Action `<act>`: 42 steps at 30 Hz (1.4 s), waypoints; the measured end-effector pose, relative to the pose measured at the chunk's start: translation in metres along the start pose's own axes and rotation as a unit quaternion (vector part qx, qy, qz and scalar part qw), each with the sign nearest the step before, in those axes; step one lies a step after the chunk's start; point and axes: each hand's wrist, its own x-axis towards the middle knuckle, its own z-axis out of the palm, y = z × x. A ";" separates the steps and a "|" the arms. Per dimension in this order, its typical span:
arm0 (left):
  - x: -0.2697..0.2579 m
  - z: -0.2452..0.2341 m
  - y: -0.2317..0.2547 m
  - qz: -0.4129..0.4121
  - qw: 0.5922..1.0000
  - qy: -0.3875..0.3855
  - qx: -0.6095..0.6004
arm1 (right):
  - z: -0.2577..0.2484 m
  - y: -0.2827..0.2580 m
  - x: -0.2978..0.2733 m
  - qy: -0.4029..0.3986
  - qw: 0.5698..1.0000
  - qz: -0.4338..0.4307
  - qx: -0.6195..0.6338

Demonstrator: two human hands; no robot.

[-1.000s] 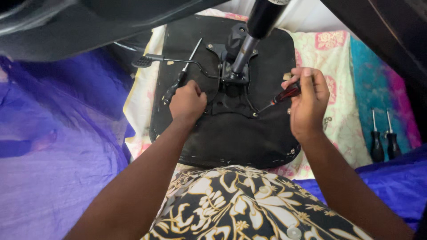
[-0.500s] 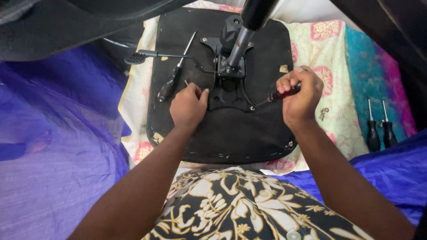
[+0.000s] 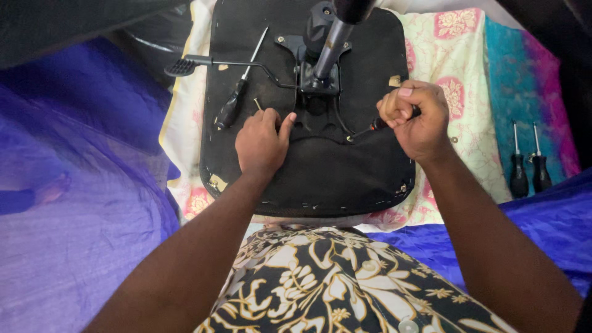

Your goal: The person kneels on the floor beside an upside-down office chair and uses a screwdriver to drive screws into the metal seat plate mounting the chair base. They pick up screws one at a time from the seat, position them in the mounting holes, and tighten them by hand and with the screwdriver.

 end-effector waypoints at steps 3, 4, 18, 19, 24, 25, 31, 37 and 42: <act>0.000 0.001 -0.001 0.015 1.000 0.021 -0.001 | 0.007 -0.007 -0.001 -0.012 1.000 -0.001 -0.007; -0.001 0.002 -0.001 0.015 1.000 0.022 0.004 | 0.011 -0.009 -0.001 0.010 0.999 -0.019 -0.031; -0.001 0.005 -0.003 0.016 1.000 0.022 0.013 | 0.051 0.015 -0.008 0.277 0.949 -0.099 -0.115; -0.001 0.005 -0.003 0.017 1.000 0.021 0.012 | 0.050 0.015 -0.009 0.259 0.956 -0.090 -0.108; -0.001 0.006 -0.003 0.020 1.000 0.019 0.015 | 0.037 0.002 0.003 0.126 0.989 -0.012 -0.072; -0.001 0.006 -0.003 0.023 0.999 0.020 0.019 | 0.034 -0.003 0.007 0.101 0.993 -0.004 -0.068; -0.001 0.007 -0.003 0.036 0.998 0.040 0.034 | 0.033 -0.014 0.028 0.064 0.987 -0.021 -0.148; 0.000 0.008 -0.004 0.020 0.999 0.024 0.011 | 0.046 -0.016 0.022 0.214 0.890 -0.037 -0.400; -0.001 0.007 -0.003 0.017 1.000 0.018 0.005 | 0.060 -0.010 0.007 0.245 0.862 -0.165 -0.412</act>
